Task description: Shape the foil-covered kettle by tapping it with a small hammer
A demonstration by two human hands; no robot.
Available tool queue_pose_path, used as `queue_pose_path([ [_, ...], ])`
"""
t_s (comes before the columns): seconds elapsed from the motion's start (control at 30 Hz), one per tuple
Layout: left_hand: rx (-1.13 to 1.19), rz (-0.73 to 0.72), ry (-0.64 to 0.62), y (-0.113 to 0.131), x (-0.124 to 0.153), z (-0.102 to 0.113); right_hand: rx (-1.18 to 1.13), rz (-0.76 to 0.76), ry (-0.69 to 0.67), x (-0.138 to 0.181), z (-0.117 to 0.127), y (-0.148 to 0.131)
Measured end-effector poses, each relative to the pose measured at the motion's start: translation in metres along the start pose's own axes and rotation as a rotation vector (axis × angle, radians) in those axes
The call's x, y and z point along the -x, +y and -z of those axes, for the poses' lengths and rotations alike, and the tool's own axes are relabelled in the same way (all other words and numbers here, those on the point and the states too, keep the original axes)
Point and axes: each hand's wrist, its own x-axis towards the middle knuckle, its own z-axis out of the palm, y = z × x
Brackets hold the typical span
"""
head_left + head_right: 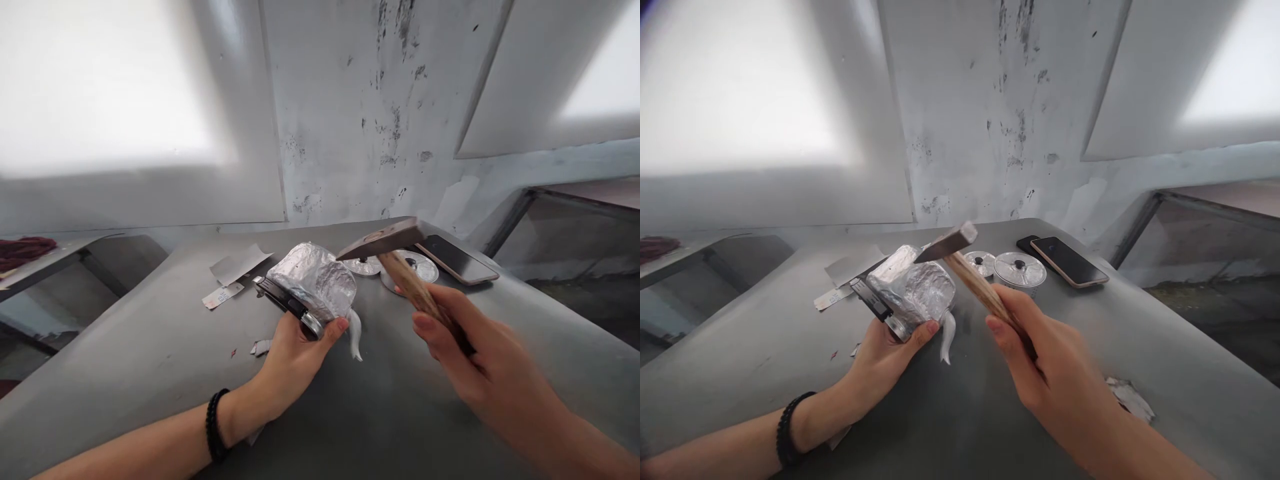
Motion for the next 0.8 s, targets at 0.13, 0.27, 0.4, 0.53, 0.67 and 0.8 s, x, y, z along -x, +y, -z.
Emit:
queue_pose_path([
  [0.13, -0.011, 0.005, -0.002, 0.005, -0.001, 0.0, 0.05, 0.083, -0.094, -0.002, -0.003, 0.001],
  [0.27, -0.049, 0.003, 0.026, 0.006, -0.003, 0.001, 0.053, 0.05, -0.07, -0.002, -0.001, 0.0],
  [0.4, -0.011, 0.003, -0.004, 0.005, -0.002, 0.001, 0.094, 0.113, 0.015, 0.001, -0.004, 0.003],
  [0.53, -0.025, -0.003, -0.017, 0.005, 0.0, 0.003, 0.174, 0.199, -0.074, 0.002, -0.003, 0.001],
  [0.67, -0.047, 0.024, -0.013, 0.004, -0.002, 0.005, 0.167, 0.12, 0.032, 0.001, 0.007, -0.008],
  [0.8, 0.004, 0.031, -0.045, 0.003, -0.003, 0.005, 0.199, 0.103, 0.043, 0.003, 0.002, -0.003],
])
